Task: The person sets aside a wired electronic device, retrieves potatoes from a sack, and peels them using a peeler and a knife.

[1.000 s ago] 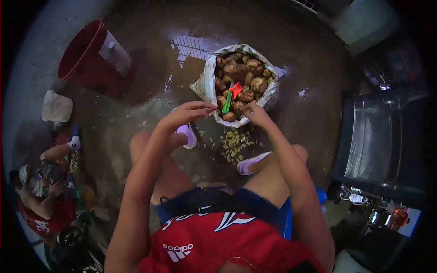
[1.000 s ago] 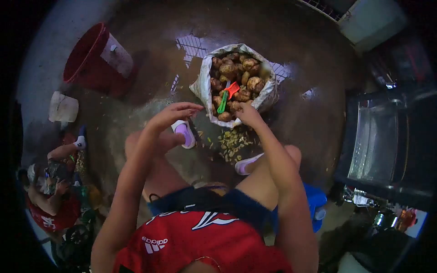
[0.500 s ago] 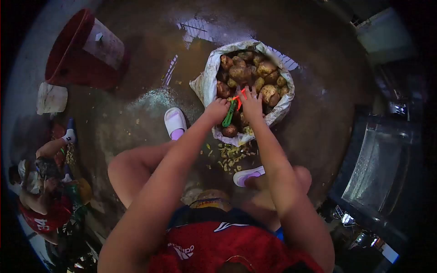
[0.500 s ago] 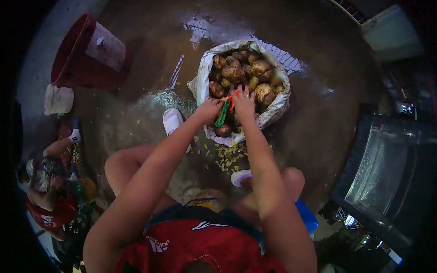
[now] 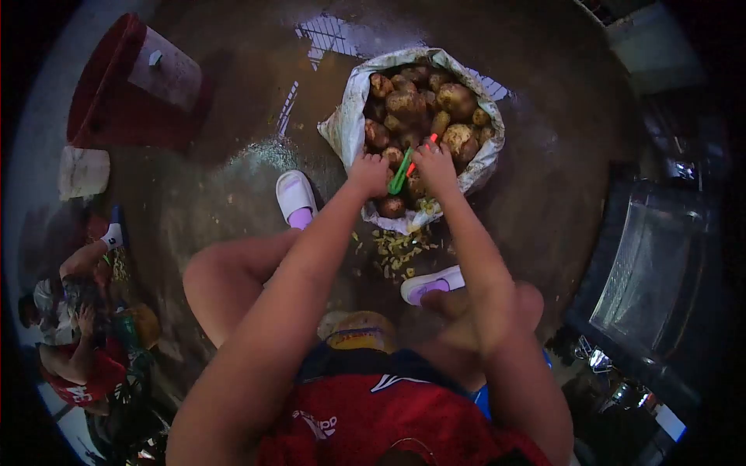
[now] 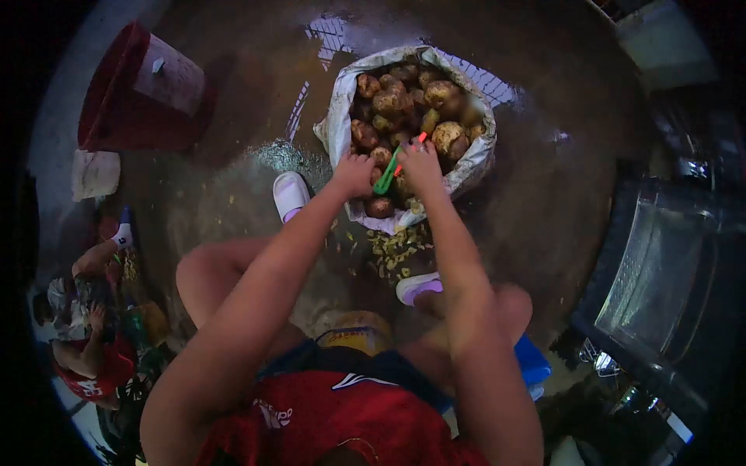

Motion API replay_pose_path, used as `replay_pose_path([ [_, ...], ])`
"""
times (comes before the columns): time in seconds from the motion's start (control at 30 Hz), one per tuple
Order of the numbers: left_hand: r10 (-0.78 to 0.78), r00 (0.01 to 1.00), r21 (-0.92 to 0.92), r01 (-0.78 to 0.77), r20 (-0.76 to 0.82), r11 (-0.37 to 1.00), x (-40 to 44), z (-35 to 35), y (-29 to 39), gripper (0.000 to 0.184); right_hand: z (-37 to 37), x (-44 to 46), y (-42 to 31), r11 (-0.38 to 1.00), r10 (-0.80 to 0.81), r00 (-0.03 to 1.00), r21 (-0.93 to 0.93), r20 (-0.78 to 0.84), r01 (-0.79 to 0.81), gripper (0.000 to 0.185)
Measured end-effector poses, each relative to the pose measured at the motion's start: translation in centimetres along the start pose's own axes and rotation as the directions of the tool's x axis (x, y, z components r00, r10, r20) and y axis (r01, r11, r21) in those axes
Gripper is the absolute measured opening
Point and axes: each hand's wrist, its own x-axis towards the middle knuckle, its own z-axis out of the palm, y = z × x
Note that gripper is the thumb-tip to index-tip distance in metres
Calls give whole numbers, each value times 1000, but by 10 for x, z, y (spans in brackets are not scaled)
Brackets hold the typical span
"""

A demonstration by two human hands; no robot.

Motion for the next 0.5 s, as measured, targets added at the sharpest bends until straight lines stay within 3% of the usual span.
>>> replay_pose_path([
  [0.07, 72, 995, 117, -79, 67, 990, 1, -4, -6, 35, -13, -2, 5, 943, 148, 983, 314, -107, -107, 23],
  [0.1, 48, 997, 113, -54, 61, 992, 5, 2, -8, 31, -29, -7, 0, 896, 243, 939, 427, -244, -121, 27],
  [0.2, 62, 997, 73, -66, 53, 995, 0, -5, -4, 24, -54, -11, 4, 434, 635, 772, 813, 29, -387, 23],
  [0.23, 72, 996, 68, -75, 47, 995, 0, -11, -3, 24, -50, -13, 13, 298, 643, 765, 928, -23, -222, 28],
  [0.3, 90, 995, 59, -92, 37, 994, -4, -22, -4, 22, -55, -19, 19, 42, 743, 669, 997, 15, -69, 31],
  [0.33, 97, 995, -92, -99, -21, 991, -6, -28, -7, 22, -60, -21, 17, -84, 784, 618, 996, 51, 25, 32],
  [0.37, 97, 992, -237, -113, -79, 965, -8, -35, -11, 23, -67, -31, 15, -221, 781, 593, 975, 196, -31, 36],
  [0.4, 91, 987, -375, -135, -133, 917, -11, -44, -14, 23, -70, -37, 10, -240, 771, 582, 965, 258, -109, 36],
  [0.47, 83, 992, -771, 17, 91, 637, -20, -87, -11, 27, -74, -44, 4, -275, 745, 551, 925, 377, -262, 37],
  [0.5, 113, 973, -889, 132, 200, 438, -25, -101, -11, 29, -33, -51, 16, -110, 743, 598, 936, 300, -333, 34],
])
